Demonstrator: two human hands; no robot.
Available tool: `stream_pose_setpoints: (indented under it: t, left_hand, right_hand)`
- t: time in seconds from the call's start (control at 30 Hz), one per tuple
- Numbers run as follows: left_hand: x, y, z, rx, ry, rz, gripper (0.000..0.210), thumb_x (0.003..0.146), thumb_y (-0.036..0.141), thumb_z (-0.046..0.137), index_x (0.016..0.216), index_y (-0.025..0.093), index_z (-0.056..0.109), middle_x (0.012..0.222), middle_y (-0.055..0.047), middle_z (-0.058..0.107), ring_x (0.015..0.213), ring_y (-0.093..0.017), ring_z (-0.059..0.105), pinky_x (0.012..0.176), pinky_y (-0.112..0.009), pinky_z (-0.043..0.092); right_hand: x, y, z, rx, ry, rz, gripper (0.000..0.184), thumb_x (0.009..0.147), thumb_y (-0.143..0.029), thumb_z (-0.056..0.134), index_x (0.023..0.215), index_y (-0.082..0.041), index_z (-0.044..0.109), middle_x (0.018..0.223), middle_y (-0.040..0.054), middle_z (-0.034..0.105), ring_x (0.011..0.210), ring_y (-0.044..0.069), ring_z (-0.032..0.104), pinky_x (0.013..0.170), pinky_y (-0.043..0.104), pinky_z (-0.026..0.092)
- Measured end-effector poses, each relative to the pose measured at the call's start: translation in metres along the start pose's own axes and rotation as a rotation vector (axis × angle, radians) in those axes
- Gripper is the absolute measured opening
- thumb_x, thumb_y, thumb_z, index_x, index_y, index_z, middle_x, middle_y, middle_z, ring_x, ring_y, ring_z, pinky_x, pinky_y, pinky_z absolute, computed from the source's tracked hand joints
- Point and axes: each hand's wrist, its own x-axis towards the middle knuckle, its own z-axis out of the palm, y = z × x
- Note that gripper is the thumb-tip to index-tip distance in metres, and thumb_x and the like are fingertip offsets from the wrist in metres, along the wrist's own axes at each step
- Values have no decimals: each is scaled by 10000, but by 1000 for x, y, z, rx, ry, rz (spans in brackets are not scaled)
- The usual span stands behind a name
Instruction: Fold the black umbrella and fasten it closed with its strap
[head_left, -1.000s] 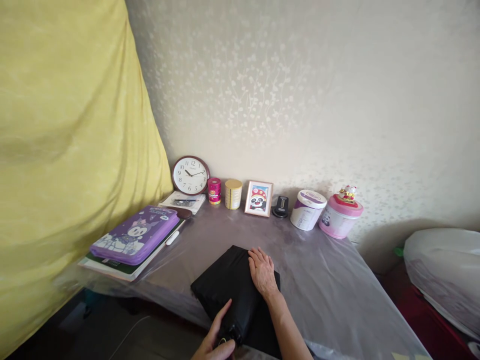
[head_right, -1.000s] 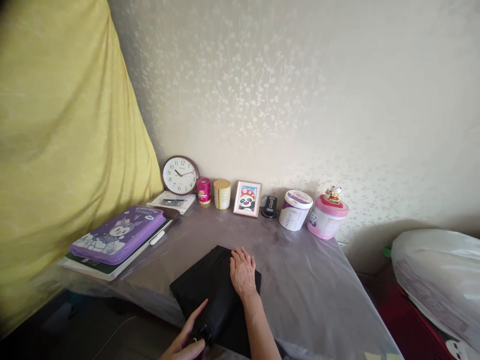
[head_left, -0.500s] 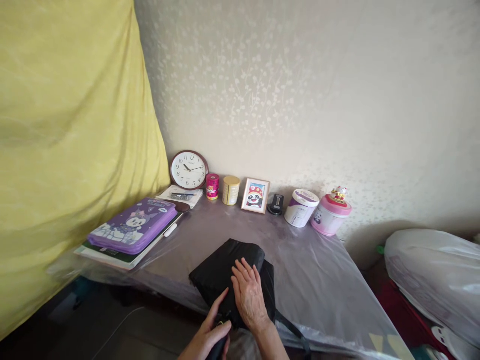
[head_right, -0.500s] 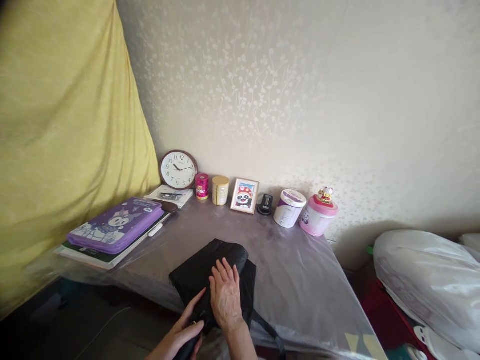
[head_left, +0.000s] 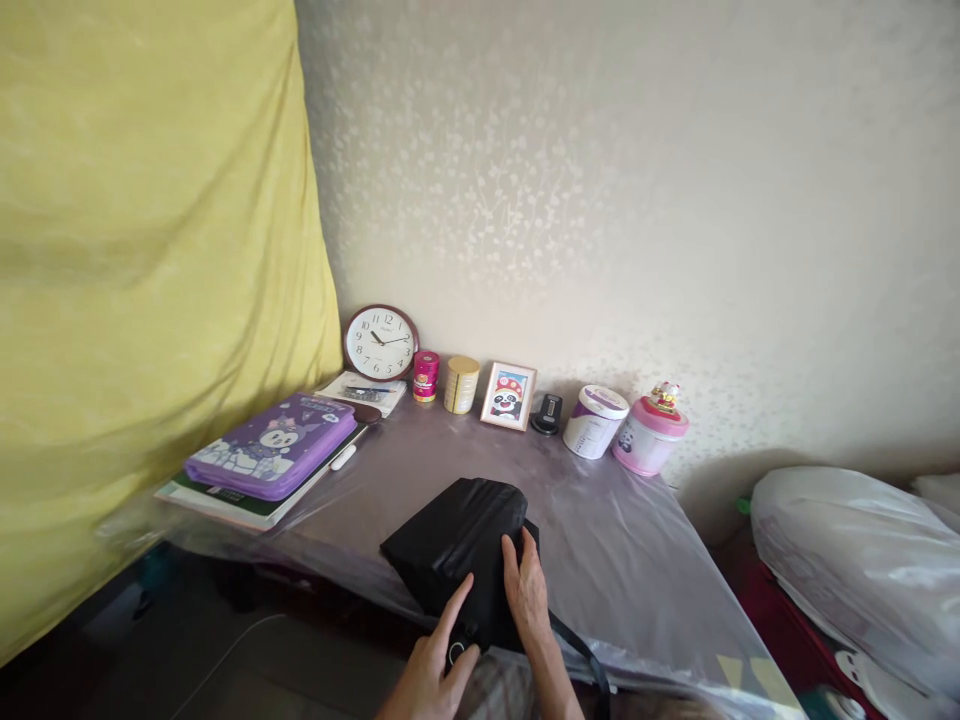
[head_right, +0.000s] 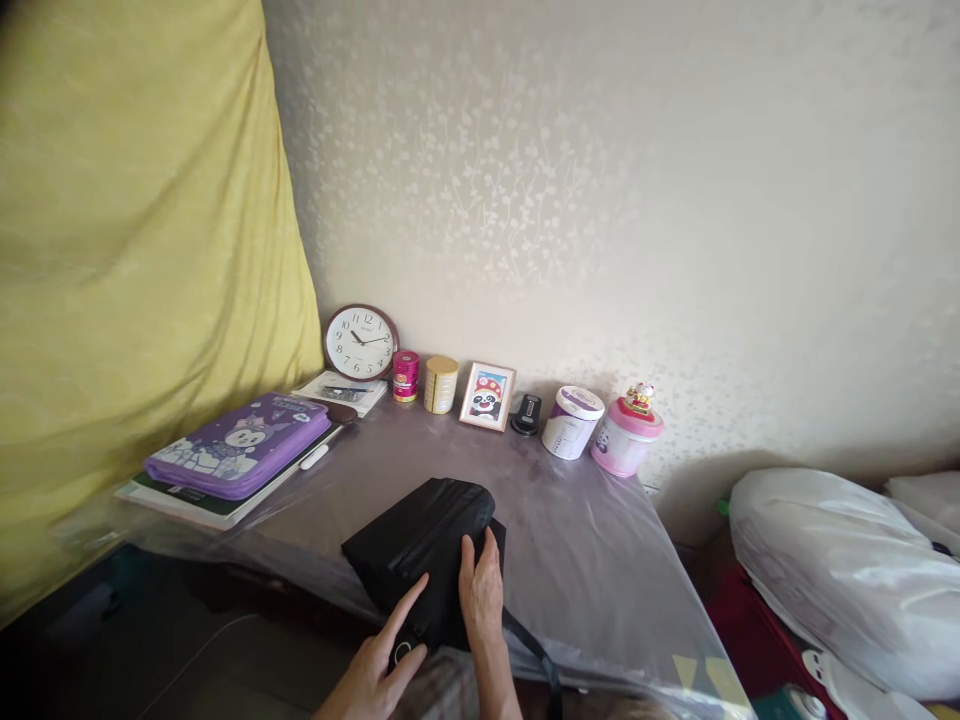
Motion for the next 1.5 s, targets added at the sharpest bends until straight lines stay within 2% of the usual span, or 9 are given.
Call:
stream_pose_setpoints:
  t: [0.17,0.47,0.73,0.87,1.0,1.17,1.23,1.33,1.5]
  left_hand:
    - [3,-8,1,367,-4,162,644,815,314,458,1411,258,222,1121,-90,615,950,-233,584,870,-313,401]
    - [4,13,12,885,-63,104,637,814,162,325,1418,239,136,975,-193,609,762,-293,625,677,-382,452]
    - [10,12,18,907,-77,106,687,763,155,402,1404,272,181,1002,-186,608,746,-287,628,654,-374,457]
    - [10,13,15,739,-119,100,655,775,195,431,1396,282,241,1079,-153,595,858,-282,613,763,-388,452]
    - [5,22,11,325,-164,242,699,765,235,493,1408,275,223,1297,-90,481,1059,-245,528,943,-352,378]
    - [-7,34,16,-246,-195,27,875,775,378,543,1404,309,-62,872,-4,595,508,-99,562,573,-266,485]
    - [-10,35,18,-346,-153,-18,898,744,421,578,1378,321,-49,809,27,569,492,-105,580,509,-234,455]
    - [-11,33,18,-401,-108,-100,854,699,492,599,1314,330,29,928,-10,580,554,-143,634,430,-199,400]
    - [-7,29,15,-447,-171,-188,741,676,514,609,1226,294,164,960,-29,587,571,-151,642,402,-184,377]
  right_hand:
    - [1,-12,2,86,-25,61,518,733,-544,517,1111,-192,567,1224,119,554,1207,287,448,961,390,394]
    - [7,-48,2,371,49,323,732,680,-560,590,1228,-93,462,1157,147,601,1092,282,547,921,375,426]
    - [2,-56,-4,595,53,439,633,616,-486,689,1105,-118,526,961,89,684,929,262,629,815,345,496]
    - [2,-52,-7,719,0,467,581,630,-467,683,1088,-140,538,931,68,695,917,254,638,782,333,512]
    - [7,-46,-13,790,12,489,583,640,-474,673,1118,-167,543,968,51,692,895,239,647,768,330,518]
    - [10,-40,-17,931,7,505,621,662,-491,652,1178,-171,518,973,54,693,865,236,658,760,355,525]
    - [9,-43,-19,952,15,504,608,667,-496,647,1168,-174,526,976,54,694,853,236,661,746,354,530]
    - [6,-52,-22,979,45,526,589,664,-500,651,1139,-168,546,943,58,702,817,237,666,719,351,536]
    - [2,-57,-23,1030,29,573,593,671,-492,649,1152,-163,538,918,59,705,802,244,668,711,368,538]
